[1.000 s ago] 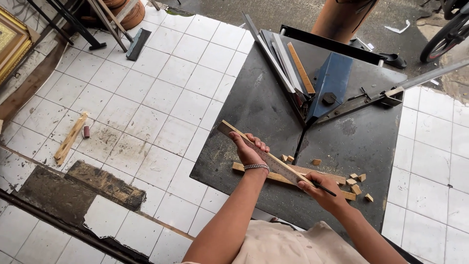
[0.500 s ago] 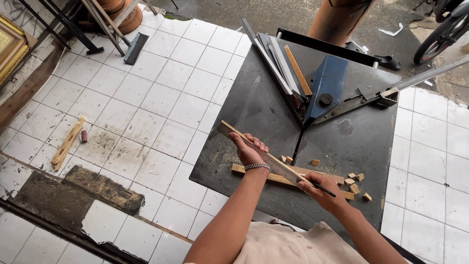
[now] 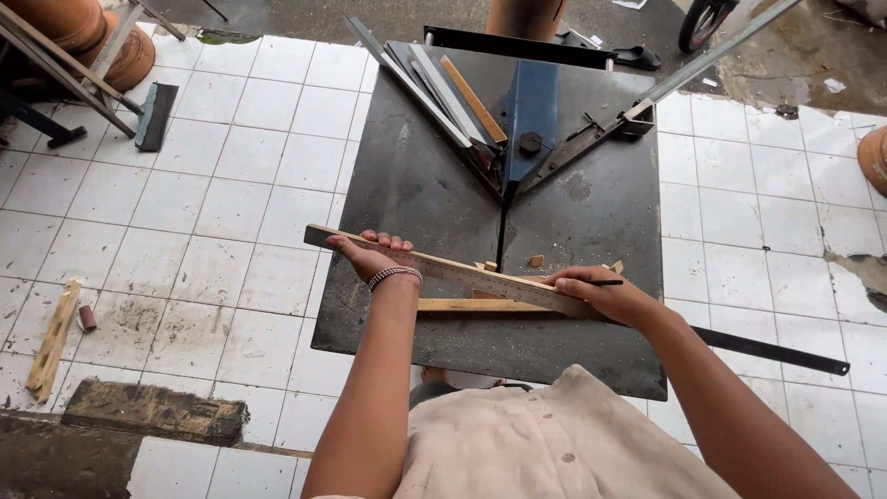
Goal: Measuring wood strips with a ruler and pencil before cutting them to size using a manual miter cutter.
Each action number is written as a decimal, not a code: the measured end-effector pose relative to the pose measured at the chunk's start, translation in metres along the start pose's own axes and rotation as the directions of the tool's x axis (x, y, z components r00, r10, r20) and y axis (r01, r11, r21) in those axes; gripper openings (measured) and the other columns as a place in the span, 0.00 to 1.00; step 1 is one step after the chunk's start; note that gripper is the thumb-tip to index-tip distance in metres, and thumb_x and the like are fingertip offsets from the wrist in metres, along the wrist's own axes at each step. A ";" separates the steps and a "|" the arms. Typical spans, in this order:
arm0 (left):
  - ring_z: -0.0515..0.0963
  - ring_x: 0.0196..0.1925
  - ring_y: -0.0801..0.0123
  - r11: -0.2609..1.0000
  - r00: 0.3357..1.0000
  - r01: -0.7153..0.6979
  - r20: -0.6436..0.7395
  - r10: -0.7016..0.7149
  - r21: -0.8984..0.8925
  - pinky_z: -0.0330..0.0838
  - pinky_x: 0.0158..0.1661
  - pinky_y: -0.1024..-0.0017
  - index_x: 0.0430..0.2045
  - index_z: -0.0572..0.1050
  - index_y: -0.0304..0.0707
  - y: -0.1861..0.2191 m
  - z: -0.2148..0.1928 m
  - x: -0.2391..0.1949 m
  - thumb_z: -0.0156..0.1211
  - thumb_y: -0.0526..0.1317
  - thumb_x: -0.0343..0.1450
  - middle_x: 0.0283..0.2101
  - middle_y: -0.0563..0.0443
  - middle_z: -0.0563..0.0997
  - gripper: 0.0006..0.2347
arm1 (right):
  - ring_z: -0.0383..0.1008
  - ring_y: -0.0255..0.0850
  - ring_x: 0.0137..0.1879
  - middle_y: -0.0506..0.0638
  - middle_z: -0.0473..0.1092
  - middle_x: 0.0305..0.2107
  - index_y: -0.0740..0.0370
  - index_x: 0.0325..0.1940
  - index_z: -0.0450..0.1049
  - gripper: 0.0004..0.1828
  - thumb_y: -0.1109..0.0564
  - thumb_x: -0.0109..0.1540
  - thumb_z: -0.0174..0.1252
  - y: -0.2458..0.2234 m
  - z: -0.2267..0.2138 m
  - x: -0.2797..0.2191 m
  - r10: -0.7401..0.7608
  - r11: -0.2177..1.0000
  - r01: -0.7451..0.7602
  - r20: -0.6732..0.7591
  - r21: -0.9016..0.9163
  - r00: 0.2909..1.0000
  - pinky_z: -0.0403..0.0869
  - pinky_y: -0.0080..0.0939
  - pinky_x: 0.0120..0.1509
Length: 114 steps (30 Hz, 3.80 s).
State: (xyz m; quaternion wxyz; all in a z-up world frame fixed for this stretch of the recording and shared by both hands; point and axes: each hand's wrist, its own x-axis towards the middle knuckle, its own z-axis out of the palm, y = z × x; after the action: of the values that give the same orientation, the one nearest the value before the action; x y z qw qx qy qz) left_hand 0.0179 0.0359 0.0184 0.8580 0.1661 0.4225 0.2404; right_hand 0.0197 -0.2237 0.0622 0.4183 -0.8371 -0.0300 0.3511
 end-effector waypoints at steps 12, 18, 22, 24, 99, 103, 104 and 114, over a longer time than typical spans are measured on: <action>0.59 0.14 0.76 0.999 0.999 0.048 -0.024 -0.049 -0.018 0.56 0.19 0.79 0.12 0.57 0.47 0.001 -0.013 0.018 0.30 0.62 0.64 0.13 0.61 0.55 0.20 | 0.61 0.36 0.30 0.51 0.65 0.19 0.62 0.43 0.73 0.13 0.55 0.62 0.46 0.046 -0.011 0.005 -0.295 0.917 0.365 -0.337 0.163 0.894 0.62 0.33 0.35; 0.59 0.14 0.75 0.996 0.991 0.079 -0.104 -0.082 -0.030 0.55 0.19 0.78 0.11 0.56 0.48 -0.006 -0.022 0.029 0.29 0.63 0.63 0.13 0.61 0.56 0.21 | 0.64 0.36 0.27 0.52 0.68 0.21 0.57 0.37 0.73 0.08 0.57 0.54 0.60 0.052 -0.008 0.006 -0.346 0.919 0.394 -0.451 0.014 0.823 0.64 0.36 0.35; 0.59 0.14 0.75 0.995 0.986 0.088 -0.136 -0.092 -0.040 0.56 0.19 0.78 0.11 0.56 0.48 -0.009 -0.025 0.031 0.29 0.62 0.64 0.13 0.61 0.56 0.21 | 0.64 0.35 0.24 0.51 0.67 0.18 0.60 0.32 0.72 0.04 0.58 0.56 0.57 0.050 -0.008 0.007 -0.333 0.917 0.397 -0.470 0.040 0.817 0.64 0.34 0.32; 0.60 0.13 0.75 0.995 0.983 0.087 -0.159 -0.093 -0.048 0.56 0.19 0.78 0.11 0.56 0.48 -0.010 -0.028 0.032 0.31 0.63 0.63 0.13 0.61 0.56 0.21 | 0.63 0.35 0.23 0.51 0.68 0.17 0.60 0.29 0.71 0.04 0.57 0.57 0.56 0.050 -0.007 0.006 -0.324 0.917 0.396 -0.475 0.056 0.818 0.65 0.34 0.31; 0.65 0.24 0.68 0.977 0.983 -0.135 -0.144 0.111 -0.165 0.66 0.32 0.67 0.25 0.56 0.44 -0.002 -0.019 0.040 0.40 0.59 0.63 0.23 0.56 0.60 0.18 | 0.65 0.38 0.38 0.40 0.66 0.23 0.43 0.40 0.67 0.05 0.48 0.61 0.48 0.150 0.069 0.025 -0.368 0.835 0.210 -0.234 -0.508 0.900 0.59 0.39 0.44; 0.64 0.23 0.70 0.996 0.983 0.031 -0.178 -0.046 -0.086 0.65 0.31 0.68 0.21 0.56 0.45 -0.049 -0.045 0.021 0.35 0.57 0.66 0.21 0.57 0.59 0.16 | 0.63 0.34 0.42 0.40 0.63 0.23 0.36 0.45 0.64 0.17 0.56 0.55 0.50 0.152 0.086 0.023 -0.395 0.808 0.113 -0.390 -0.578 0.832 0.54 0.41 0.51; 0.64 0.23 0.71 0.996 0.978 0.066 -0.195 -0.077 -0.062 0.64 0.31 0.69 0.21 0.56 0.46 -0.056 -0.053 0.026 0.34 0.59 0.65 0.21 0.58 0.59 0.17 | 0.64 0.34 0.37 0.39 0.64 0.21 0.36 0.43 0.64 0.15 0.56 0.55 0.50 0.152 0.085 0.023 -0.322 0.816 0.011 -0.439 -0.578 0.839 0.55 0.42 0.50; 0.66 0.23 0.71 0.994 0.944 0.102 -0.320 -0.081 0.047 0.67 0.32 0.68 0.25 0.56 0.47 -0.059 -0.083 0.049 0.34 0.58 0.66 0.23 0.58 0.60 0.15 | 0.73 0.52 0.41 0.52 0.72 0.30 0.48 0.53 0.59 0.22 0.54 0.55 0.49 0.116 0.056 0.004 0.246 0.944 -0.318 -0.450 -0.091 0.859 0.66 0.51 0.44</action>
State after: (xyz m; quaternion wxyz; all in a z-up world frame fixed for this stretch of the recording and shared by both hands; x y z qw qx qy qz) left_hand -0.0072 0.0202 -0.0907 0.7834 0.1324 0.5696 0.2105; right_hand -0.0405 -0.2595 -0.0465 0.2888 -0.9203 0.1585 0.2109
